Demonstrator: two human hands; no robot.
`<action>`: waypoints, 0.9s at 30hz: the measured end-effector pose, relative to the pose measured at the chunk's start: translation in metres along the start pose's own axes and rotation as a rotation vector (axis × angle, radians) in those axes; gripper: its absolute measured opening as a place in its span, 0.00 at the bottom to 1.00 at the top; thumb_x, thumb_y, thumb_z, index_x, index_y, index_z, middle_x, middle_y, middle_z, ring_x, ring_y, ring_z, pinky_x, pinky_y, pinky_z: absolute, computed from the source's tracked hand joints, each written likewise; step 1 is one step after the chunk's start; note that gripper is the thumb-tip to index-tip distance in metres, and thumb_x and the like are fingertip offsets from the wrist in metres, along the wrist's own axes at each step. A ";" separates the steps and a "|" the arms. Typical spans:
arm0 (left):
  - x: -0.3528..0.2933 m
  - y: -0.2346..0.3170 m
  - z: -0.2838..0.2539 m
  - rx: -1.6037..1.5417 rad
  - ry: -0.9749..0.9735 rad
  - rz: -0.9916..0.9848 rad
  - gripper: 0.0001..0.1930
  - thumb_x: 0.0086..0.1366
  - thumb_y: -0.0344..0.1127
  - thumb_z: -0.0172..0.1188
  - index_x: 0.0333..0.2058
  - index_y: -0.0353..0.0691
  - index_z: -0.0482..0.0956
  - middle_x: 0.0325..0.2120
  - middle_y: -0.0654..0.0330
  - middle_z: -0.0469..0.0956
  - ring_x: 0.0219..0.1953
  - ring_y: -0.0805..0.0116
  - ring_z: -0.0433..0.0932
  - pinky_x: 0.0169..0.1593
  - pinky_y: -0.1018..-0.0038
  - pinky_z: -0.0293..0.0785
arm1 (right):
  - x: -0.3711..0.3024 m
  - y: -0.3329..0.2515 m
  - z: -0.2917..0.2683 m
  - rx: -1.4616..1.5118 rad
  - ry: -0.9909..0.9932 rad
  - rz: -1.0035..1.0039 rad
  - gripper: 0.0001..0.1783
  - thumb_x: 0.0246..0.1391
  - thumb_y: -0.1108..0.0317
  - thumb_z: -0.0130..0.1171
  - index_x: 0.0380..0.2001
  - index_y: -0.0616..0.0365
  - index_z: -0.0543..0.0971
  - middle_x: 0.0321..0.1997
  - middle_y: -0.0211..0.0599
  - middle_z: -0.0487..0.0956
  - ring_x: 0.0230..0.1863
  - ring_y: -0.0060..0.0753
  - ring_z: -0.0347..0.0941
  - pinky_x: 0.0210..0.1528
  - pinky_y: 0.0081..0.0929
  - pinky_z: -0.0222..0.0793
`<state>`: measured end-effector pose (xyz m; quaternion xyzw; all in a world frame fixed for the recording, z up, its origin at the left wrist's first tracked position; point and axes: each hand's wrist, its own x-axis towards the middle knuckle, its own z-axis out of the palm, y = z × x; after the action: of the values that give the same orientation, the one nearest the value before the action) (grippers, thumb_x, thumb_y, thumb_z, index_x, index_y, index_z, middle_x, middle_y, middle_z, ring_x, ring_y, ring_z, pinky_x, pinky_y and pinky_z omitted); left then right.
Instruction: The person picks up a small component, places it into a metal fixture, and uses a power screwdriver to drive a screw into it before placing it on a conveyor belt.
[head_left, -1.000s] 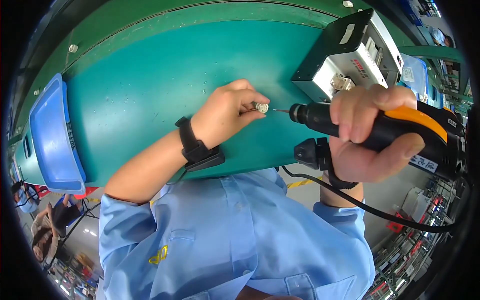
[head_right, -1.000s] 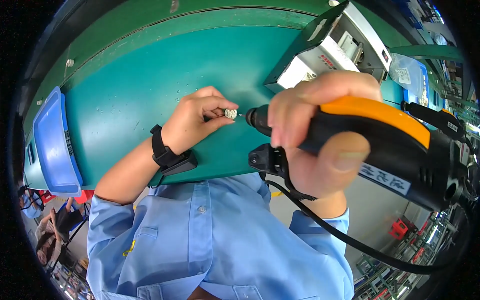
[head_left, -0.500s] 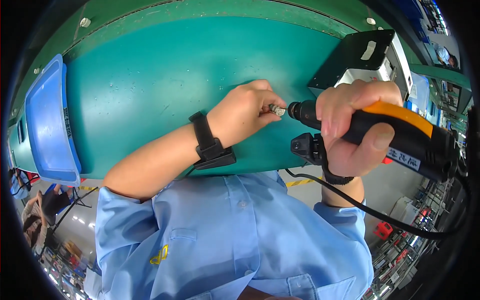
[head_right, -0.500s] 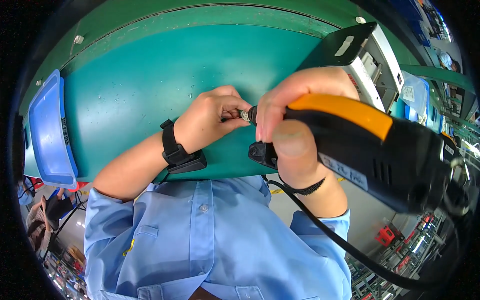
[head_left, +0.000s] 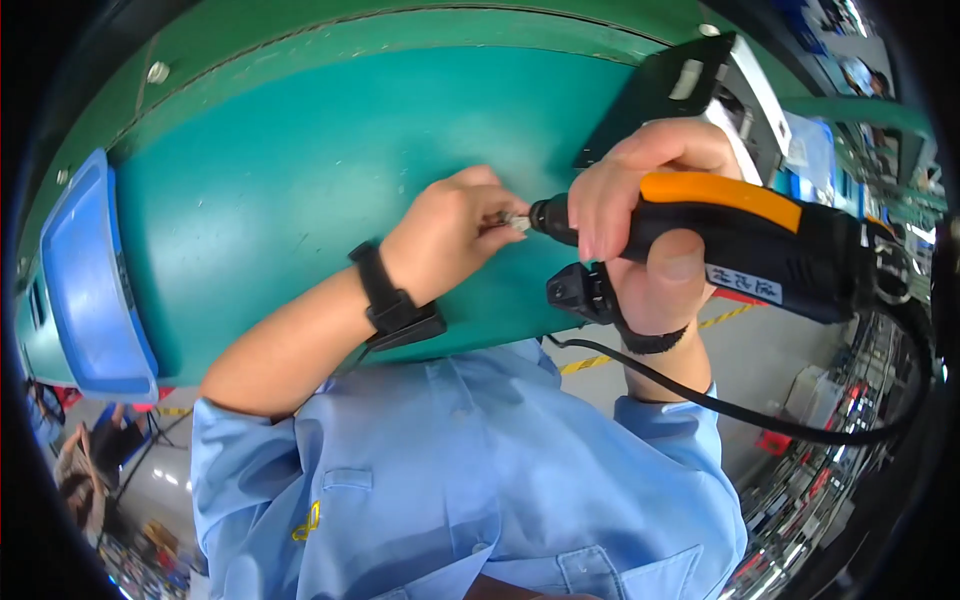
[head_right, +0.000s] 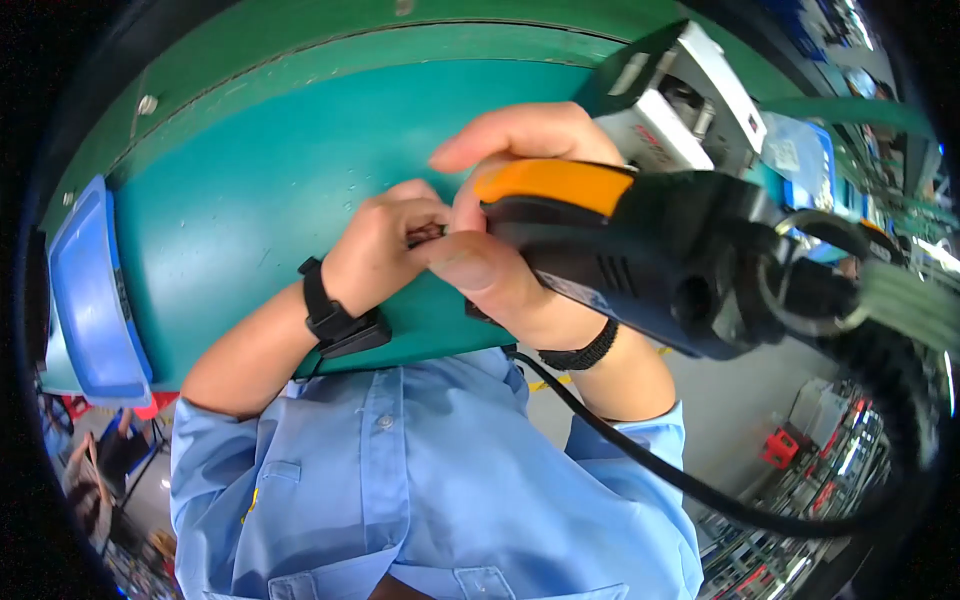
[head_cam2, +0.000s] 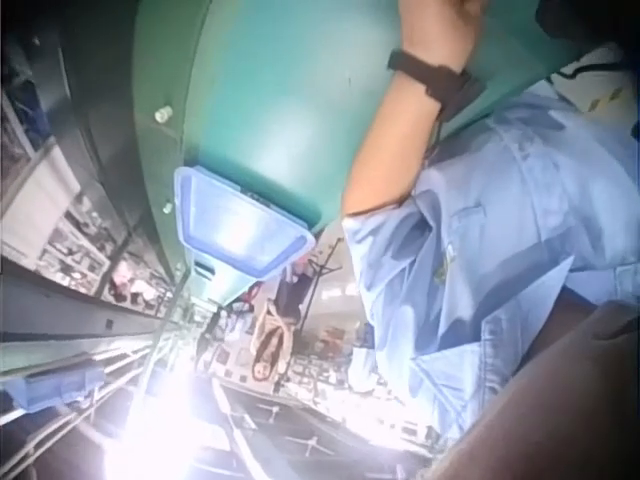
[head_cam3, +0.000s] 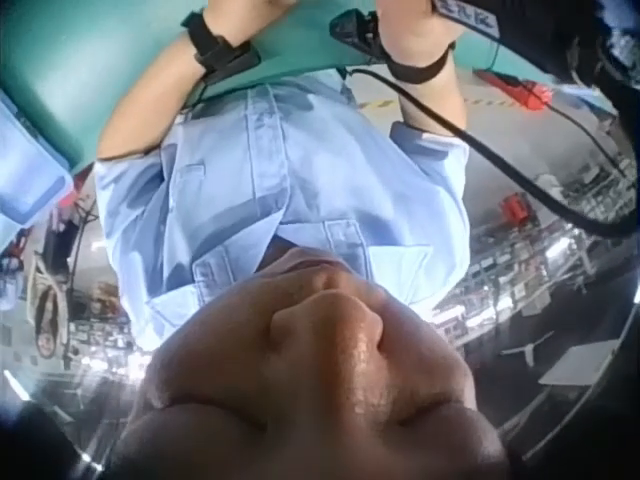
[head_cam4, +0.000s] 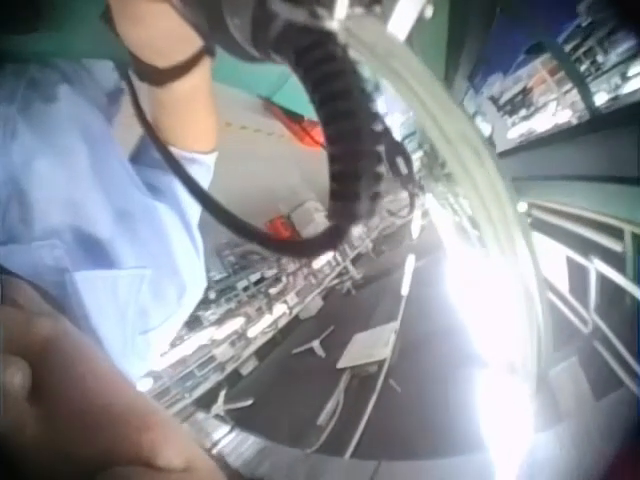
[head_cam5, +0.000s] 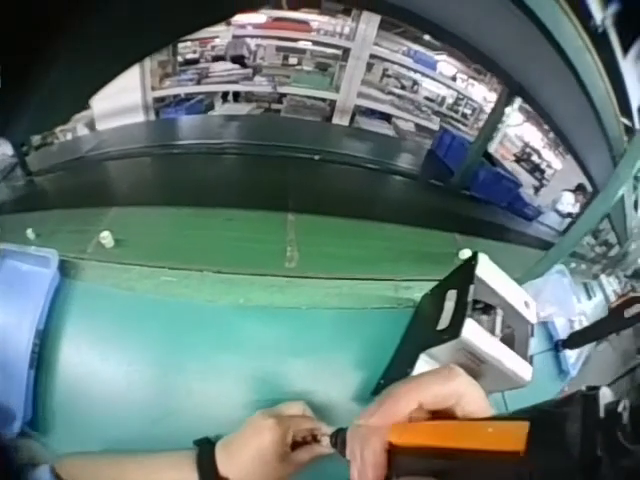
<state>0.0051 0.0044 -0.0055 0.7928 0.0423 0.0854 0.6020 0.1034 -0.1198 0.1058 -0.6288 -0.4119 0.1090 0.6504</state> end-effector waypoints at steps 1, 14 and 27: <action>-0.001 -0.001 0.000 -0.005 0.010 -0.006 0.10 0.51 0.23 0.65 0.34 0.36 0.79 0.29 0.56 0.74 0.26 0.62 0.75 0.31 0.70 0.73 | -0.002 -0.005 -0.003 0.090 0.044 0.031 0.28 0.55 0.41 0.53 0.40 0.58 0.67 0.13 0.24 0.62 0.14 0.19 0.60 0.20 0.22 0.56; 0.002 0.011 -0.001 0.146 -0.073 0.019 0.10 0.52 0.22 0.64 0.34 0.38 0.76 0.28 0.59 0.71 0.25 0.68 0.73 0.30 0.74 0.72 | -0.012 -0.024 -0.094 0.149 0.322 -0.267 0.29 0.60 0.40 0.44 0.40 0.59 0.67 0.14 0.28 0.64 0.14 0.21 0.59 0.21 0.23 0.57; 0.002 0.013 0.002 0.053 -0.049 0.030 0.11 0.53 0.20 0.63 0.36 0.36 0.77 0.30 0.59 0.72 0.26 0.69 0.74 0.30 0.75 0.73 | 0.012 -0.014 -0.112 0.257 0.045 -0.144 0.25 0.61 0.43 0.44 0.37 0.59 0.66 0.14 0.28 0.64 0.13 0.21 0.58 0.21 0.25 0.58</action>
<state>0.0068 -0.0009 0.0071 0.8109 0.0179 0.0740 0.5803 0.1813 -0.1958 0.1380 -0.5114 -0.4239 0.0999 0.7408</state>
